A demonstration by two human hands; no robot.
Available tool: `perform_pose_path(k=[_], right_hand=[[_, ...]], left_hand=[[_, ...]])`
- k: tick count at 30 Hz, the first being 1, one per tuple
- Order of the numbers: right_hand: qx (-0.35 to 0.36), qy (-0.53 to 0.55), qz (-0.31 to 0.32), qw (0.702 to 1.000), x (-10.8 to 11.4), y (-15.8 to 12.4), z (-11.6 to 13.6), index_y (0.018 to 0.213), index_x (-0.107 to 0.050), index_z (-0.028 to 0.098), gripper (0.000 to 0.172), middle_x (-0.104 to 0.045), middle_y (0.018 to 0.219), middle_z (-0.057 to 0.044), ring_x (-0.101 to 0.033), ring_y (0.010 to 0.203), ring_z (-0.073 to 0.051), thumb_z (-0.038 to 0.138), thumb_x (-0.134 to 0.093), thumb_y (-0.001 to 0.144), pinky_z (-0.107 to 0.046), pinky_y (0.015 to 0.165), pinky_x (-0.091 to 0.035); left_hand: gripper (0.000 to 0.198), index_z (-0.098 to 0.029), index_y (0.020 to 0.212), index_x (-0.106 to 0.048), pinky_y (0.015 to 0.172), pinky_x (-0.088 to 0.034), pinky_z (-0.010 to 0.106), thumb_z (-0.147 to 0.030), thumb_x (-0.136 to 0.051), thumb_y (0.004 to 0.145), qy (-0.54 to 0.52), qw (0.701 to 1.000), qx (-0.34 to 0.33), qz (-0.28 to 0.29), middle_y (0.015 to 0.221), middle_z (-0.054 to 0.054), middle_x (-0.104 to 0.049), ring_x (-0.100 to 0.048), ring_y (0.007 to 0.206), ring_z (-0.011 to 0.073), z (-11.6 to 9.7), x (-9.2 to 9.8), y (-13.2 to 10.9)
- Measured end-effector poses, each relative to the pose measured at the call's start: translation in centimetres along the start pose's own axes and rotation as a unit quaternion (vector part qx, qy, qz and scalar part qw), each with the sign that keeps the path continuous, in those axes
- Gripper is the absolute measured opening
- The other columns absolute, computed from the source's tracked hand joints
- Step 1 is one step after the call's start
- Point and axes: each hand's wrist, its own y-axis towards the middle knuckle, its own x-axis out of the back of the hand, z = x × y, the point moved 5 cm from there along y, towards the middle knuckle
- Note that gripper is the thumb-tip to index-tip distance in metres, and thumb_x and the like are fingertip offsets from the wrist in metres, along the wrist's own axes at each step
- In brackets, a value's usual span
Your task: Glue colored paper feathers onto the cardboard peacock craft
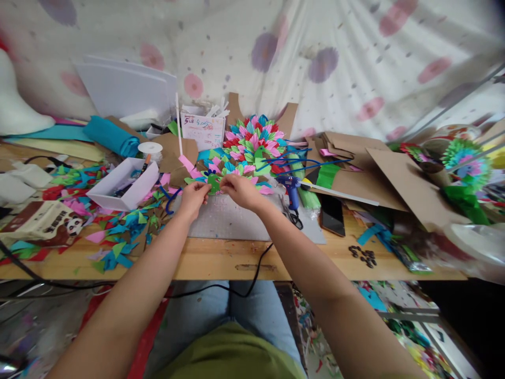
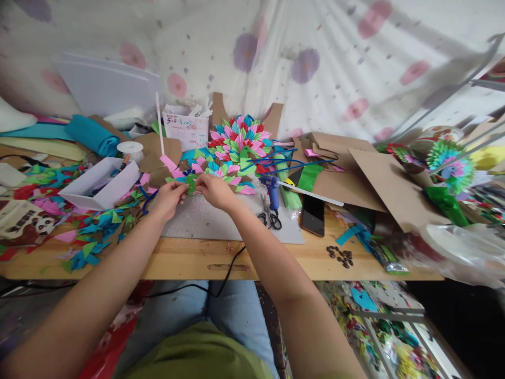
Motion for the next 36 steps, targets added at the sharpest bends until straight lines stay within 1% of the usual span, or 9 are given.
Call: perform_pose_path(k=[6, 11, 16, 21, 25, 29, 36], right_hand=[[0.032, -0.027, 0.019, 0.999, -0.7, 0.7, 0.8, 0.081, -0.059, 0.016, 0.014, -0.061, 0.086, -0.004, -0.052, 0.082, -0.014, 0.010, -0.046, 0.081, -0.024, 0.075, -0.037], [0.032, -0.031, 0.030, 0.999, -0.8, 0.8, 0.7, 0.081, -0.060, 0.015, 0.012, -0.061, 0.086, -0.004, -0.052, 0.082, -0.014, 0.011, -0.048, 0.081, -0.024, 0.074, -0.037], [0.027, -0.040, 0.025, 0.999, -0.8, 0.9, 0.7, 0.082, -0.061, 0.015, 0.011, -0.061, 0.085, -0.004, -0.053, 0.082, -0.014, 0.013, -0.050, 0.082, -0.024, 0.074, -0.037], [0.039, -0.048, 0.021, 0.998, -0.5, 1.0, 0.9, 0.082, -0.061, 0.015, 0.010, -0.060, 0.086, -0.005, -0.052, 0.084, -0.015, 0.013, -0.051, 0.082, -0.025, 0.076, -0.037], [0.049, -0.061, 0.013, 0.997, 0.0, 0.8, 0.9, 0.080, -0.062, 0.015, 0.009, -0.059, 0.087, -0.005, -0.051, 0.087, -0.016, 0.015, -0.053, 0.083, -0.027, 0.080, -0.037], [0.035, -0.063, 0.016, 0.997, 0.2, 0.7, 0.4, 0.081, -0.062, 0.013, 0.007, -0.058, 0.085, -0.006, -0.050, 0.086, -0.016, 0.017, -0.056, 0.082, -0.026, 0.078, -0.037], [0.028, -0.071, 0.011, 0.997, 0.3, 0.7, 0.0, 0.080, -0.064, 0.014, 0.011, -0.059, 0.085, -0.005, -0.051, 0.087, -0.015, 0.018, -0.054, 0.083, -0.025, 0.077, -0.036]], left_hand=[[0.014, -0.016, 0.054, -0.053, 0.035, -0.025, 0.017, -0.019, -0.063, 0.064, 0.005, 1.000, 0.007, 0.021, 0.045, -0.005, -0.045, -0.039, 0.039, 0.0057, 0.0, -0.2, -0.2], [0.017, -0.017, 0.053, -0.053, 0.036, -0.025, 0.018, -0.021, -0.066, 0.062, -0.005, 1.000, 0.013, 0.025, 0.046, -0.005, -0.045, -0.038, 0.039, 0.0053, -0.1, -0.3, -0.3], [0.017, -0.017, 0.052, -0.053, 0.035, -0.024, 0.017, -0.021, -0.066, 0.062, -0.005, 1.000, 0.015, 0.025, 0.045, -0.004, -0.044, -0.038, 0.039, 0.0052, 0.0, -0.3, -0.2], [0.019, -0.017, 0.052, -0.052, 0.035, -0.024, 0.017, -0.022, -0.067, 0.062, -0.003, 1.000, 0.012, 0.025, 0.045, -0.005, -0.044, -0.038, 0.039, 0.0056, 0.0, -0.3, -0.2], [0.016, -0.016, 0.054, -0.052, 0.036, -0.024, 0.018, -0.019, -0.065, 0.063, -0.006, 1.000, 0.014, 0.022, 0.047, -0.004, -0.045, -0.038, 0.040, 0.0057, 0.1, -0.3, -0.2], [0.015, -0.016, 0.054, -0.052, 0.036, -0.024, 0.019, -0.019, -0.064, 0.063, -0.006, 1.000, 0.019, 0.018, 0.048, -0.004, -0.047, -0.039, 0.040, 0.0058, 0.0, -0.3, -0.2], [0.015, -0.015, 0.055, -0.052, 0.036, -0.023, 0.017, -0.020, -0.065, 0.063, -0.002, 1.000, 0.018, 0.026, 0.048, -0.005, -0.046, -0.038, 0.040, 0.0046, 0.1, -0.3, -0.3]])
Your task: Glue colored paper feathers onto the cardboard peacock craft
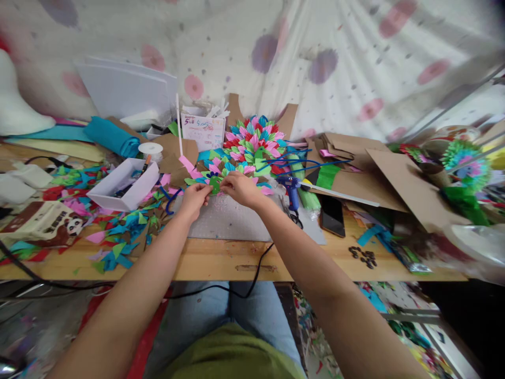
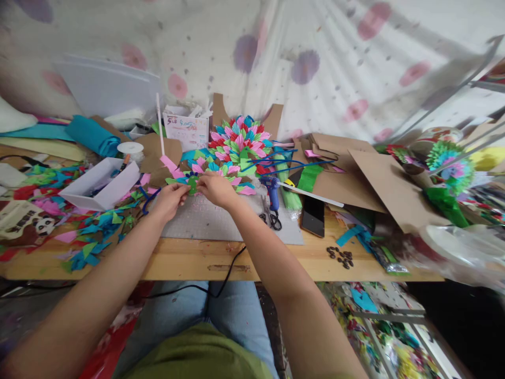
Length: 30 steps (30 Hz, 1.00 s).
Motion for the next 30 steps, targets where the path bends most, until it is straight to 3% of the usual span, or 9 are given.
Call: perform_pose_path(k=[26, 30], right_hand=[[-0.053, 0.007, -0.019, 0.998, 0.2, -0.5, -1.4, 0.078, -0.067, 0.016, 0.012, -0.064, 0.080, -0.003, -0.054, 0.072, -0.013, 0.026, -0.061, 0.079, -0.024, 0.064, -0.036], [-0.016, 0.027, -0.040, 0.999, 0.2, -0.8, -1.2, 0.090, -0.068, 0.020, 0.017, -0.064, 0.094, -0.004, -0.056, 0.080, -0.013, 0.030, -0.057, 0.083, -0.025, 0.072, -0.040]], left_hand=[[0.012, -0.014, 0.058, -0.053, 0.035, -0.026, 0.017, -0.018, -0.063, 0.065, 0.001, 1.000, 0.004, -0.004, 0.049, -0.005, -0.047, -0.039, 0.040, 0.0040, -0.1, 0.0, 0.0], [0.013, -0.015, 0.058, -0.052, 0.034, -0.025, 0.017, -0.018, -0.063, 0.065, -0.003, 1.000, 0.004, -0.004, 0.048, -0.005, -0.046, -0.039, 0.039, 0.0044, 0.0, 0.1, 0.1]])
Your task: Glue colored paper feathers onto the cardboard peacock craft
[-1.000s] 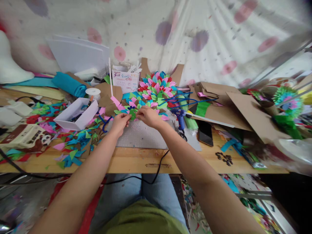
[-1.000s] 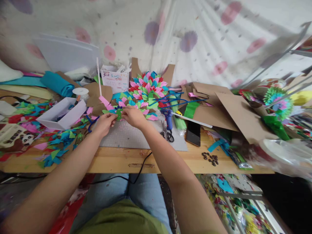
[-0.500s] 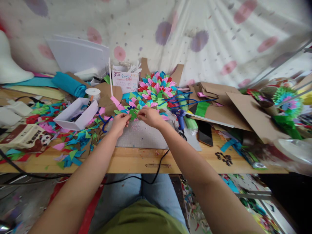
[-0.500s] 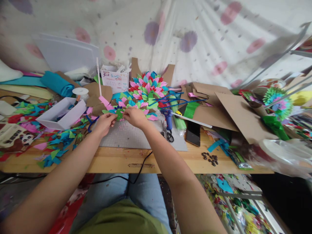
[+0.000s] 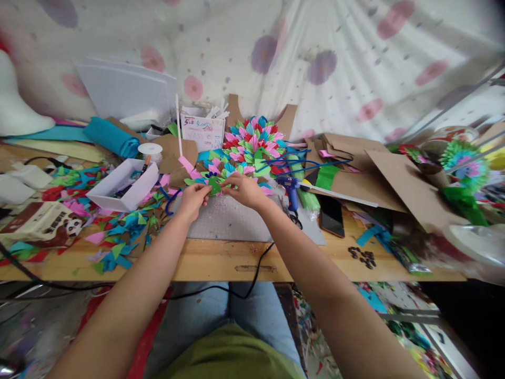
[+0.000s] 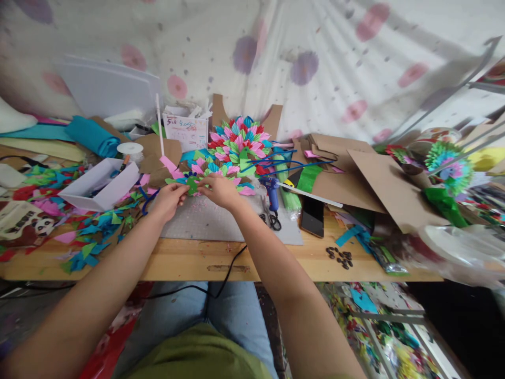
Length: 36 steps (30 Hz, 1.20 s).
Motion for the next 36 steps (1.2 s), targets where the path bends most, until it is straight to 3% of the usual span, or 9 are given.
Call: perform_pose_path(k=[4, 7, 11, 14, 17, 23, 27, 32, 36], right_hand=[[-0.030, 0.029, -0.048, 0.998, -0.7, -0.8, -1.0, 0.101, -0.064, 0.019, 0.026, -0.061, 0.102, -0.007, -0.057, 0.082, -0.013, 0.037, -0.057, 0.083, -0.026, 0.074, -0.043], [-0.054, 0.017, 0.010, 0.998, -3.0, -1.6, -1.8, 0.098, -0.064, 0.017, 0.024, -0.063, 0.094, -0.006, -0.057, 0.085, -0.015, 0.034, -0.058, 0.083, -0.029, 0.078, -0.044], [-0.021, -0.046, 0.025, 0.998, -5.2, -2.9, -1.4, 0.105, -0.064, 0.014, 0.037, -0.061, 0.111, -0.013, -0.051, 0.108, -0.022, 0.041, -0.061, 0.080, -0.039, 0.096, -0.038], [0.041, -0.019, 0.053, 0.998, -6.0, -3.6, 0.0, 0.116, -0.060, 0.014, 0.036, -0.058, 0.123, -0.013, -0.049, 0.117, -0.020, 0.033, -0.051, 0.087, -0.037, 0.101, -0.036], [0.071, 0.031, 0.088, 0.993, -6.0, -4.1, 0.9, 0.121, -0.057, 0.016, 0.035, -0.059, 0.124, -0.010, -0.053, 0.115, -0.017, 0.023, -0.043, 0.089, -0.034, 0.099, -0.039], [0.040, 0.028, 0.095, 0.994, -5.6, -4.0, 1.0, 0.126, -0.052, 0.014, 0.041, -0.056, 0.128, -0.012, -0.051, 0.119, -0.018, 0.019, -0.045, 0.086, -0.035, 0.101, -0.039], [0.075, 0.061, 0.122, 0.988, -5.5, -4.3, 1.2, 0.119, -0.058, 0.017, 0.036, -0.059, 0.125, -0.007, -0.054, 0.115, -0.014, 0.016, -0.042, 0.086, -0.029, 0.100, -0.039], [0.006, 0.051, 0.082, 0.995, -4.4, -4.6, 0.0, 0.121, -0.056, 0.012, 0.041, -0.061, 0.122, -0.009, -0.056, 0.112, -0.016, 0.013, -0.047, 0.082, -0.030, 0.098, -0.040], [0.024, 0.056, 0.102, 0.993, -5.2, -5.0, 0.5, 0.126, -0.052, 0.012, 0.046, -0.057, 0.127, -0.011, -0.053, 0.116, -0.018, 0.011, -0.049, 0.079, -0.032, 0.100, -0.039]], left_hand=[[0.011, -0.015, 0.059, -0.053, 0.035, -0.025, 0.017, -0.018, -0.063, 0.063, -0.027, 0.999, -0.031, -0.029, 0.047, -0.005, -0.045, -0.040, 0.040, 0.0055, -0.2, 0.5, 0.3], [0.011, -0.016, 0.060, -0.053, 0.035, -0.026, 0.017, -0.018, -0.063, 0.062, -0.048, 0.996, -0.053, -0.059, 0.047, -0.005, -0.046, -0.040, 0.040, 0.0056, -0.5, 1.0, 0.6], [0.011, -0.016, 0.060, -0.051, 0.035, -0.027, 0.017, -0.018, -0.062, 0.062, -0.051, 0.994, -0.061, -0.074, 0.046, -0.006, -0.046, -0.039, 0.039, 0.0049, -0.7, 1.2, 0.5], [0.011, -0.016, 0.061, -0.051, 0.036, -0.026, 0.016, -0.019, -0.062, 0.062, -0.047, 0.994, -0.061, -0.075, 0.045, -0.007, -0.045, -0.039, 0.039, 0.0045, -0.7, 1.2, 0.4], [0.011, -0.016, 0.061, -0.052, 0.036, -0.027, 0.016, -0.019, -0.062, 0.062, -0.041, 0.994, -0.058, -0.077, 0.045, -0.007, -0.045, -0.040, 0.039, 0.0049, -0.7, 1.1, 0.4], [0.011, -0.016, 0.061, -0.051, 0.036, -0.028, 0.017, -0.019, -0.062, 0.063, -0.038, 0.994, -0.057, -0.082, 0.045, -0.007, -0.045, -0.038, 0.038, 0.0048, -0.9, 1.2, 0.3], [0.011, -0.016, 0.061, -0.051, 0.036, -0.028, 0.017, -0.019, -0.061, 0.063, -0.037, 0.994, -0.051, -0.085, 0.044, -0.007, -0.045, -0.039, 0.038, 0.0048, -0.8, 1.3, 0.3], [0.012, -0.016, 0.062, -0.051, 0.035, -0.028, 0.016, -0.019, -0.062, 0.062, -0.048, 0.994, -0.057, -0.084, 0.046, -0.007, -0.046, -0.040, 0.038, 0.0046, -0.6, 1.4, 0.5], [0.011, -0.016, 0.062, -0.052, 0.035, -0.028, 0.016, -0.019, -0.062, 0.062, -0.045, 0.994, -0.059, -0.082, 0.046, -0.007, -0.046, -0.040, 0.038, 0.0046, -0.5, 1.4, 0.5]])
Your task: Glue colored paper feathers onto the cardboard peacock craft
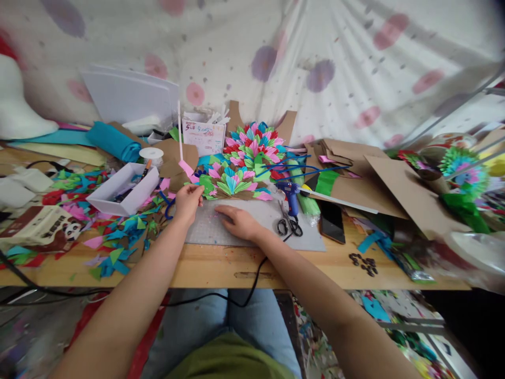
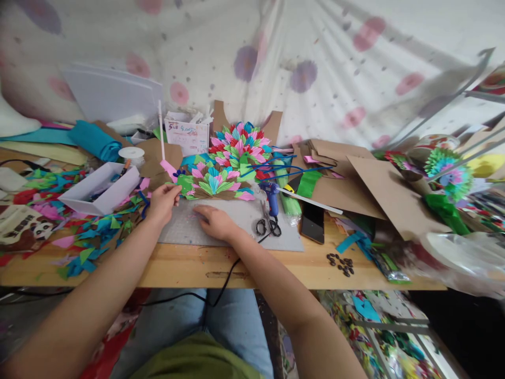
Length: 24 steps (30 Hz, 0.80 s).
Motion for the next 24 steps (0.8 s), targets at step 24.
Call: perform_pose_path(k=[24], right_hand=[[-0.008, -0.305, 0.050, 0.951, -2.1, 3.8, 1.1, 0.098, -0.065, 0.013, 0.031, -0.066, 0.095, -0.016, -0.054, 0.096, -0.027, 0.022, -0.036, 0.091, -0.037, 0.081, -0.039]], left_hand=[[0.010, -0.016, 0.062, -0.052, 0.036, -0.028, 0.017, -0.020, -0.062, 0.062, 0.010, 1.000, 0.003, 0.006, 0.043, -0.007, -0.044, -0.039, 0.038, 0.0053, -0.1, -0.2, -0.3]])
